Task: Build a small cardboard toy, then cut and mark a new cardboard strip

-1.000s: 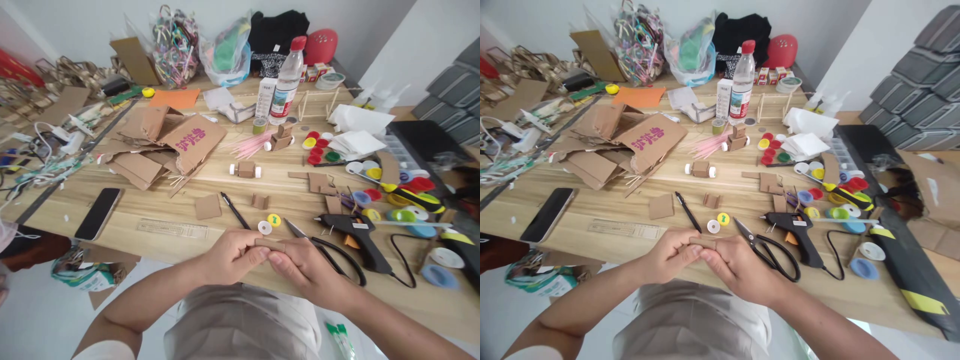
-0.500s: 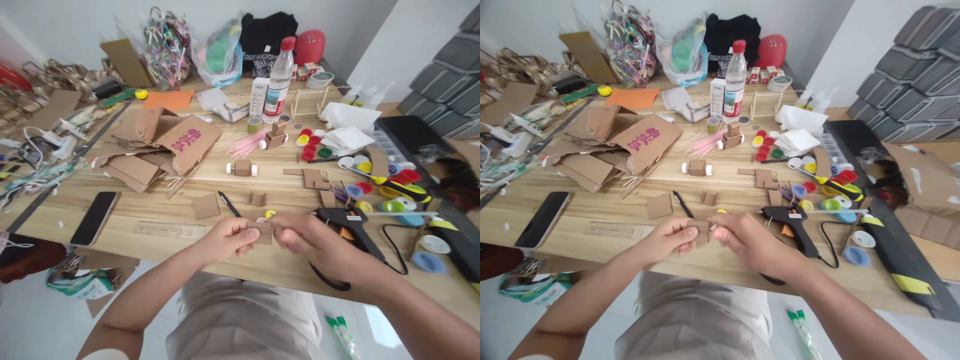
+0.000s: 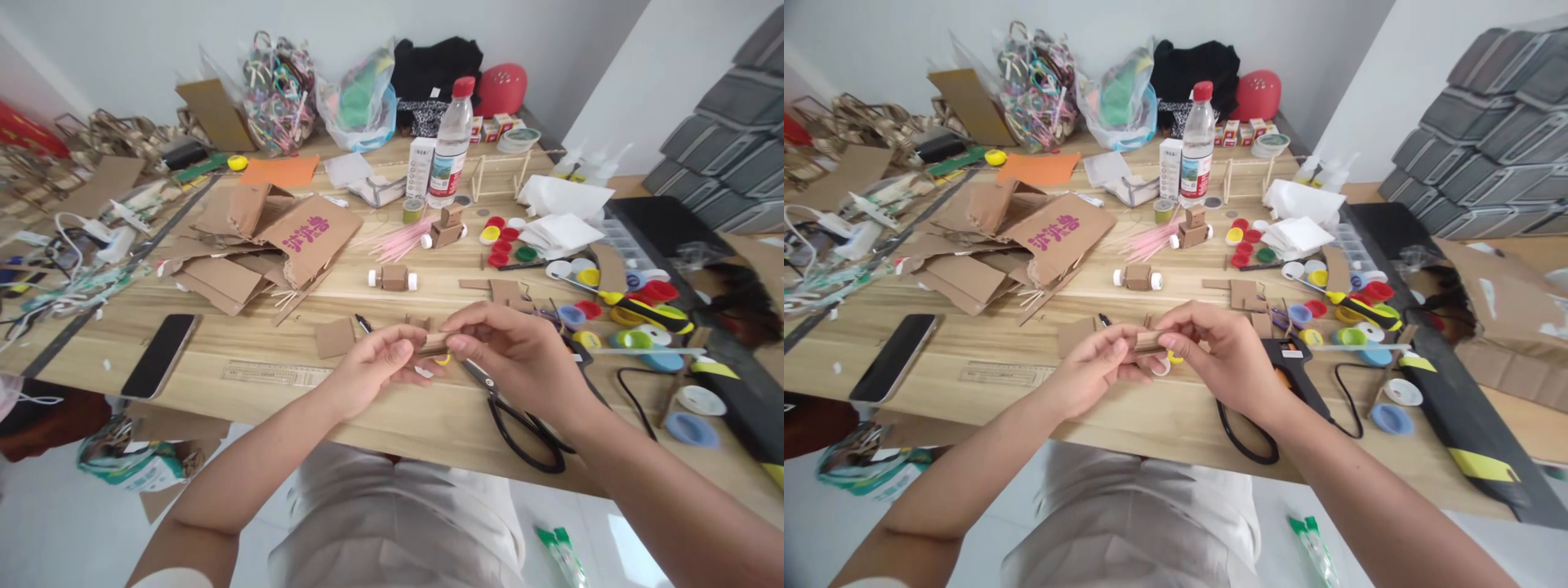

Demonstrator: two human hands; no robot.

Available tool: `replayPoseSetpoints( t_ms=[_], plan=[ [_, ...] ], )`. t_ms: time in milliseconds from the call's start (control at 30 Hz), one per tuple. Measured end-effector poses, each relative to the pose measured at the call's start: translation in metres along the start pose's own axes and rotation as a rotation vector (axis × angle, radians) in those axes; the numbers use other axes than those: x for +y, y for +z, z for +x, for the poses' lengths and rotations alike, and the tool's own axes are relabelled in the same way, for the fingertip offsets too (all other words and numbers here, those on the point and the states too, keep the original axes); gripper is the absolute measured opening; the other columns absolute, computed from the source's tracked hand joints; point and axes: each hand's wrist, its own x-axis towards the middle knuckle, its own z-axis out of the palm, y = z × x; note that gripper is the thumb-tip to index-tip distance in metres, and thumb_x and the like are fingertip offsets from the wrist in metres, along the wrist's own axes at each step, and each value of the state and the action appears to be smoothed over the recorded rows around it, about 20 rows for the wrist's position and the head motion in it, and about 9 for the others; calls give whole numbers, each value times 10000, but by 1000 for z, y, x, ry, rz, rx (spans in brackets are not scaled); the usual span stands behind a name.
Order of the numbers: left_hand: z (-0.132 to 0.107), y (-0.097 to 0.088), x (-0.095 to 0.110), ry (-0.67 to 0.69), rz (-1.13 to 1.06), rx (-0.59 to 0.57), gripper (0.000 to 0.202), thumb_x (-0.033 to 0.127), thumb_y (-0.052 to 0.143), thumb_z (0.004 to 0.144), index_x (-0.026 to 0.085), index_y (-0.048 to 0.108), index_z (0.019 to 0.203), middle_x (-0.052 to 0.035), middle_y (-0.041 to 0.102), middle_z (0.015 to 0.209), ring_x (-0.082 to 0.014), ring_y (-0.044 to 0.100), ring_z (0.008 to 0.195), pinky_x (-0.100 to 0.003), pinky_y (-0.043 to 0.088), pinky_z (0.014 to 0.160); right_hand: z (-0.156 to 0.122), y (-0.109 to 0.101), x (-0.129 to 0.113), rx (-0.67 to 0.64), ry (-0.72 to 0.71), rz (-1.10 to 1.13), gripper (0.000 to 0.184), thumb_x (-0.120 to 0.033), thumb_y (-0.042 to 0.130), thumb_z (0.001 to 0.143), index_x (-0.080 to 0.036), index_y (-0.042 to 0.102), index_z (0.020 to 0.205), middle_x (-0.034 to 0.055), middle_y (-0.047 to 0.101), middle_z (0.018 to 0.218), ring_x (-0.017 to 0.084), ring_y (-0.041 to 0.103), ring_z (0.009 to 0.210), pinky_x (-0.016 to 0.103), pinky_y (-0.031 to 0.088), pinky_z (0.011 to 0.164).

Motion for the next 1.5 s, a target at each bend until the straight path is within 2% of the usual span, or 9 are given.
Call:
replayPoseSetpoints(
  t_ms=[133,267,400,533,733,833,1067,1300,1500],
  plan=[
    [8,7,-2,-12,-209,22,566,567,961,652,217,691,1006,-49,785,1051,-258,791,991,-374,610,875,4,4,8,91,-75,89,417,-673,749,862,-258,750,819,61,753,829,211,700,786,348,592,703],
    [12,12,-4,20,-237,59,547,542,983,624,209,711,962,-47,795,1007,-255,790,988,-368,608,871,4,4,10,67,9,179,462,-704,763,831,-243,737,854,53,748,829,203,709,732,360,623,686],
    [15,10,-8,91,-161,176,543,529,1006,572,198,737,907,-29,772,943,-193,753,906,-324,590,844,4,4,7,34,-38,21,442,-665,744,868,-233,737,961,50,750,849,186,675,698,343,597,678],
    [16,4,-7,174,-12,257,483,467,991,615,195,739,925,-35,765,968,-186,711,947,-316,560,880,8,6,2,30,-139,-165,315,-540,722,921,-234,742,994,47,750,849,182,647,703,327,566,679],
    [10,-12,3,211,180,319,439,454,955,666,192,731,936,-54,758,1022,-198,693,983,-322,541,906,17,1,-4,-130,-71,-246,211,-398,673,919,-228,734,1027,29,745,796,178,661,676,322,562,683],
    [9,-19,7,228,244,279,449,451,955,677,196,730,969,-68,760,1073,-209,700,1017,-334,538,942,20,2,-7,-172,-68,-267,158,-331,665,885,-230,731,987,17,726,755,171,652,663,308,551,671],
    [16,-21,4,240,85,261,530,488,988,622,206,711,975,-59,757,1090,-216,709,1072,-349,546,981,24,8,-6,-87,-70,-232,179,-379,665,883,-224,714,957,5,691,718,167,626,633,315,537,656],
    [14,-26,26,221,369,141,400,390,956,681,185,744,951,-54,765,983,-163,680,879,-302,552,861,25,2,-6,-130,-10,-184,236,-442,678,866,-213,715,909,5,687,693,158,612,618,299,521,623],
    [25,-29,36,122,347,47,464,452,942,697,177,741,1012,-71,774,1026,-204,727,947,-334,555,897,35,3,-2,-176,39,-158,266,-466,695,839,-213,731,912,17,719,714,170,639,629,298,526,605]
  ],
)
